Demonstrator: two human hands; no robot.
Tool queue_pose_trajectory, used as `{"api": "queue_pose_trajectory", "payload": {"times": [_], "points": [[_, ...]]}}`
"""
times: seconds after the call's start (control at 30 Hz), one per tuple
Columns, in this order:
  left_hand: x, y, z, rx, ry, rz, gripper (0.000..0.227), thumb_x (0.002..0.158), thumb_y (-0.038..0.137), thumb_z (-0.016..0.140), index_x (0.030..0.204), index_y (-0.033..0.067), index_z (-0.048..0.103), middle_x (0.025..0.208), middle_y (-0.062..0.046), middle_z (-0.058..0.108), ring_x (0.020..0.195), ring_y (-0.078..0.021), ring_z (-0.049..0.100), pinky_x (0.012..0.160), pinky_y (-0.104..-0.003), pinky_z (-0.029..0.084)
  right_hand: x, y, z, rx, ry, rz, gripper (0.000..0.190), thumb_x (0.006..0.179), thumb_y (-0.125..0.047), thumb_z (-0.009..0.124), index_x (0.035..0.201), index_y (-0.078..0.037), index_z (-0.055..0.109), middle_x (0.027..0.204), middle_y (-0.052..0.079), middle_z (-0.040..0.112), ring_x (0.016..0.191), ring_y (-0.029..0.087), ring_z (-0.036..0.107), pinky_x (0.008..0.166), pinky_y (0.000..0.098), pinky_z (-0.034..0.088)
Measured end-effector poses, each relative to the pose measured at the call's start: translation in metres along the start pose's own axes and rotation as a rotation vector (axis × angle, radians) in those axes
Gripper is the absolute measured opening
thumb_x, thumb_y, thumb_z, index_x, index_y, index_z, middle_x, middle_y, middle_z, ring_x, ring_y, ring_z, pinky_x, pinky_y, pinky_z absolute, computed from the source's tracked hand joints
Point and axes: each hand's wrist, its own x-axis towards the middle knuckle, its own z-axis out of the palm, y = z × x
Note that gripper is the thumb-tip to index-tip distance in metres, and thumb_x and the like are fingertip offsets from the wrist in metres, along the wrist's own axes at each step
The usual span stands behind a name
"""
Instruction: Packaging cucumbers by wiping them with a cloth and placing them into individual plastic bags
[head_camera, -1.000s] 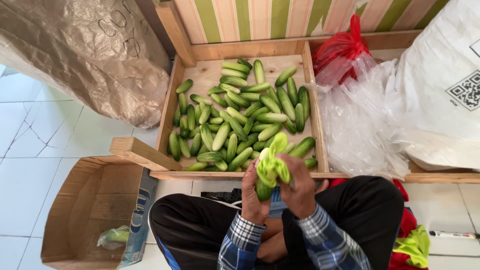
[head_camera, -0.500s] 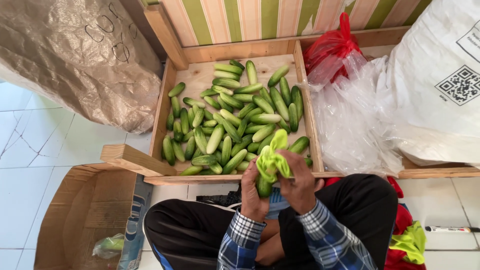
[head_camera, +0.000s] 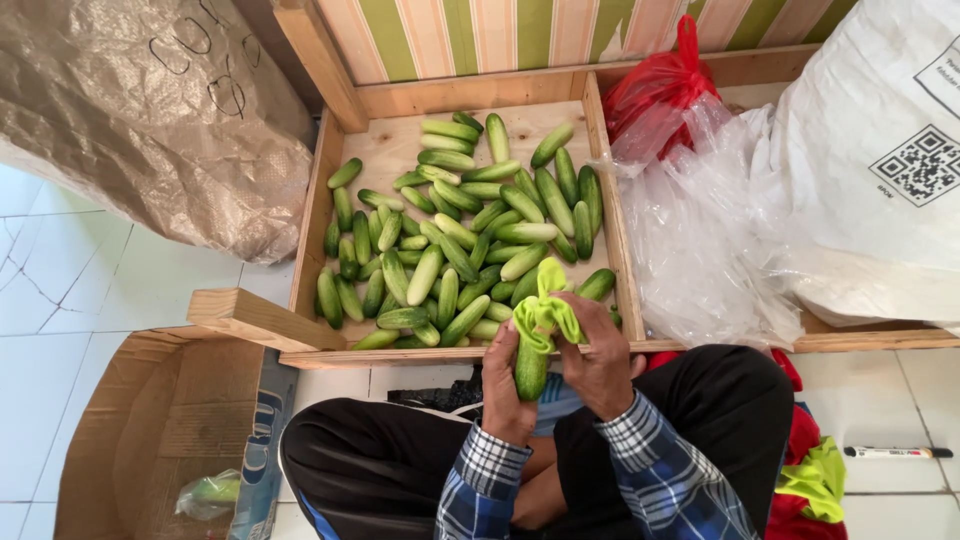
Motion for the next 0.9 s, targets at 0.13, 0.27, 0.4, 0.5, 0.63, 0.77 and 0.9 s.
{"api": "queue_pose_trajectory", "payload": {"times": [0.13, 0.27, 0.4, 0.5, 0.63, 0.77, 0.9], "points": [[0.009, 0.007, -0.002, -0.069, 0.115, 0.032, 0.027, 0.101, 0.019, 0.057, 0.121, 0.0030, 0.064, 0.106, -0.011, 0.070, 0.090, -0.0163, 0.065, 0.078, -0.029, 0.054, -0.018, -0.004, 0.002, 0.004, -0.050, -0.042, 0.032, 0.100, -0.018, 0.062, 0.128, -0.003, 0.062, 0.123, 0.015, 0.067, 0.110, 0.031, 0.067, 0.098, 0.0412, 0.053], [0.020, 0.019, -0.018, -0.054, 0.051, 0.021, 0.019, 0.095, 0.023, 0.067, 0.108, 0.0086, 0.066, 0.098, -0.006, 0.070, 0.084, -0.0188, 0.066, 0.076, -0.031, 0.055, -0.053, -0.022, 0.001, 0.088, -0.144, -0.209, 0.039, 0.106, -0.029, 0.049, 0.131, -0.002, 0.061, 0.128, 0.016, 0.067, 0.115, 0.033, 0.067, 0.104, 0.0447, 0.054], [-0.001, 0.027, 0.002, -0.081, 0.032, -0.029, 0.014, 0.098, 0.020, 0.066, 0.103, 0.0070, 0.064, 0.097, -0.010, 0.071, 0.084, -0.0213, 0.068, 0.075, -0.033, 0.055, -0.041, -0.015, 0.005, 0.063, -0.083, -0.226, 0.031, 0.106, -0.019, 0.048, 0.129, -0.003, 0.060, 0.128, 0.015, 0.067, 0.116, 0.034, 0.067, 0.104, 0.0457, 0.052], [0.015, 0.004, -0.020, -0.015, 0.139, -0.068, 0.024, 0.101, 0.023, 0.061, 0.110, 0.0012, 0.067, 0.100, -0.020, 0.077, 0.083, -0.0244, 0.076, 0.077, -0.035, 0.063, -0.006, -0.010, 0.010, 0.131, 0.099, -0.126, 0.028, 0.094, -0.016, 0.070, 0.120, -0.004, 0.073, 0.114, 0.013, 0.073, 0.103, 0.036, 0.071, 0.091, 0.0461, 0.058], [0.004, 0.024, 0.004, -0.061, 0.133, -0.054, 0.026, 0.098, 0.025, 0.066, 0.107, 0.0013, 0.068, 0.097, -0.022, 0.077, 0.078, -0.0260, 0.076, 0.075, -0.036, 0.063, -0.015, -0.027, 0.009, 0.112, 0.070, -0.180, 0.029, 0.098, -0.016, 0.065, 0.124, -0.005, 0.072, 0.115, 0.014, 0.072, 0.101, 0.037, 0.071, 0.090, 0.0478, 0.058], [0.031, 0.008, -0.036, 0.052, 0.125, -0.028, 0.025, 0.097, 0.025, 0.068, 0.108, 0.0019, 0.067, 0.095, -0.020, 0.078, 0.079, -0.0229, 0.076, 0.074, -0.035, 0.063, -0.043, -0.032, 0.016, 0.095, 0.034, -0.234, 0.030, 0.094, -0.024, 0.068, 0.117, -0.007, 0.076, 0.117, 0.010, 0.074, 0.100, 0.033, 0.072, 0.092, 0.0439, 0.057], [0.010, 0.014, -0.011, 0.043, 0.101, -0.047, 0.025, 0.101, 0.023, 0.061, 0.111, 0.0011, 0.065, 0.097, -0.022, 0.077, 0.082, -0.0246, 0.076, 0.076, -0.035, 0.062, -0.016, -0.024, 0.017, 0.073, 0.114, -0.210, 0.029, 0.100, -0.019, 0.060, 0.121, -0.004, 0.073, 0.118, 0.014, 0.073, 0.103, 0.037, 0.071, 0.090, 0.0472, 0.058]]}}
